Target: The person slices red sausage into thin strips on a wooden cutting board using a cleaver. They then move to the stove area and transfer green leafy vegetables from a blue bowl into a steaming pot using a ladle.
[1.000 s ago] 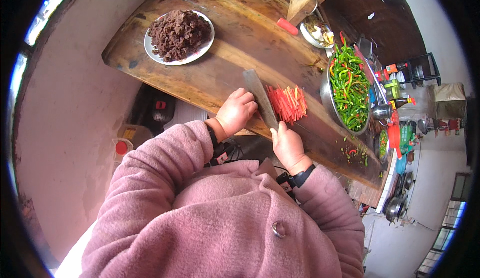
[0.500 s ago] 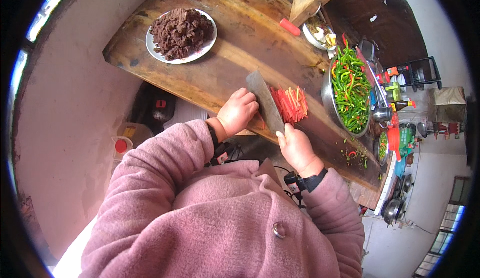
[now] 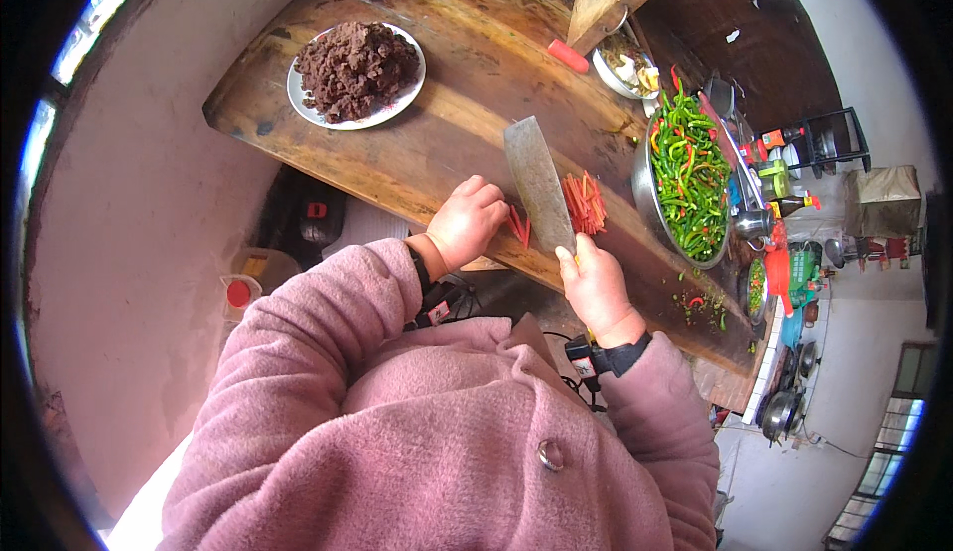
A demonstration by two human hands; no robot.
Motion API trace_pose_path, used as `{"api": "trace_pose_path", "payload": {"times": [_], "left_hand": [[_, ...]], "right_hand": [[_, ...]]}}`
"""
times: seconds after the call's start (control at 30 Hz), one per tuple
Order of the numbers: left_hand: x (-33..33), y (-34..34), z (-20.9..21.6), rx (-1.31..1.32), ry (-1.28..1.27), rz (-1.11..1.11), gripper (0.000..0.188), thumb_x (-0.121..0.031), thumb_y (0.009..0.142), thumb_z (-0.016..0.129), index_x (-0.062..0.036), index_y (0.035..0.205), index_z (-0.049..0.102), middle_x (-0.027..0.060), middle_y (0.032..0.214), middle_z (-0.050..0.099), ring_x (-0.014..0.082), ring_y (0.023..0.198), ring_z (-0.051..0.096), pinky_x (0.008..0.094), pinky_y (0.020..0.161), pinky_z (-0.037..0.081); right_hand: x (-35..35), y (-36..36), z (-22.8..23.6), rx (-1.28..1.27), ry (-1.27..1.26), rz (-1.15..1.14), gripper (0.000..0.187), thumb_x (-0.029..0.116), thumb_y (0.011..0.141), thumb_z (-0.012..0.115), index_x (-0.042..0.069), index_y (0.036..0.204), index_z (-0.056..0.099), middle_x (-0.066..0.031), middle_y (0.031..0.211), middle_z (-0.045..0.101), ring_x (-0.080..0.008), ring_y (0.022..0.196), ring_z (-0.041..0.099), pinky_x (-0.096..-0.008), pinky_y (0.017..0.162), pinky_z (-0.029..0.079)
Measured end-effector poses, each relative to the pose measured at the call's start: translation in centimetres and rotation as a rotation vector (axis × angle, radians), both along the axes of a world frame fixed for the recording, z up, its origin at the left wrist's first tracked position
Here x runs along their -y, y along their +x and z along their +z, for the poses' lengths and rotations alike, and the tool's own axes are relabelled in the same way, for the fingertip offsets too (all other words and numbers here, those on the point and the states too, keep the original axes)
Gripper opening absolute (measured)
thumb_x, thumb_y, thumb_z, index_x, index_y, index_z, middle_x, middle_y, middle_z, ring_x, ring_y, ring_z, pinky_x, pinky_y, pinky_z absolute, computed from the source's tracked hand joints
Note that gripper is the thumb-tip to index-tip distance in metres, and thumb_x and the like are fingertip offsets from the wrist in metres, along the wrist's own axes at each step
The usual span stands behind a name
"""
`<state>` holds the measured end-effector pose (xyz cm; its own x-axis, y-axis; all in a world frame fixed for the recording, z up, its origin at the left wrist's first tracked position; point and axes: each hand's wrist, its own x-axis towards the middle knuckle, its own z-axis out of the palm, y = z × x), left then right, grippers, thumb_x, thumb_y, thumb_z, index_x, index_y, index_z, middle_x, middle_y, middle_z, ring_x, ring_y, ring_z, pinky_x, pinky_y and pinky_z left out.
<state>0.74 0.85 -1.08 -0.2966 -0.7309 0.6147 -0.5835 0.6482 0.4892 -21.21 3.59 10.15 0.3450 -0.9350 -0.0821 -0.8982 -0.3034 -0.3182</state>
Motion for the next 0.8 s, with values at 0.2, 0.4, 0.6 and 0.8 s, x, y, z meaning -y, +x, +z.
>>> {"api": "trace_pose_path", "payload": {"times": [0.2, 0.4, 0.6, 0.8], "left_hand": [[-0.4, -0.2, 0.6, -0.159, -0.054, 0.098, 0.018, 0.000, 0.073, 0.066, -0.0050, 0.089, 0.058, 0.0115, 0.093, 0.056, 0.0323, 0.084, 0.054, 0.0393, 0.078, 0.047], [-0.5, -0.1, 1.1, -0.215, -0.082, 0.098, 0.021, 0.003, 0.073, 0.066, -0.0032, 0.090, 0.056, 0.0135, 0.090, 0.054, 0.0340, 0.082, 0.053, 0.0406, 0.075, 0.048], [-0.4, -0.2, 1.1, -0.172, -0.063, 0.086, 0.021, 0.004, 0.072, 0.066, -0.0028, 0.090, 0.056, 0.0136, 0.090, 0.054, 0.0336, 0.081, 0.054, 0.0401, 0.075, 0.048], [-0.4, -0.3, 1.1, -0.150, -0.056, 0.105, 0.021, 0.003, 0.072, 0.065, -0.0029, 0.089, 0.055, 0.0137, 0.090, 0.054, 0.0344, 0.081, 0.054, 0.0410, 0.075, 0.048]], "right_hand": [[-0.6, -1.0, -1.5, 0.166, 0.263, -0.034, 0.028, 0.025, 0.095, 0.059, -0.002, 0.090, 0.055, -0.0274, 0.075, 0.061, -0.0473, 0.074, 0.060, -0.0523, 0.065, 0.047], [-0.2, -3.3, -4.2, 0.237, 0.262, -0.048, 0.029, 0.026, 0.094, 0.061, -0.002, 0.089, 0.056, -0.0272, 0.077, 0.061, -0.0471, 0.076, 0.060, -0.0503, 0.065, 0.047], [1.8, -6.6, -2.7, 0.224, 0.195, -0.218, 0.023, 0.023, 0.092, 0.063, 0.001, 0.089, 0.058, -0.0249, 0.077, 0.062, -0.0462, 0.075, 0.061, -0.0502, 0.062, 0.047], [0.7, -7.9, 0.7, 0.171, -0.215, -0.078, 0.024, 0.021, 0.091, 0.063, 0.004, 0.108, 0.064, -0.0228, 0.084, 0.065, -0.0422, 0.082, 0.065, -0.0457, 0.070, 0.052]]}}
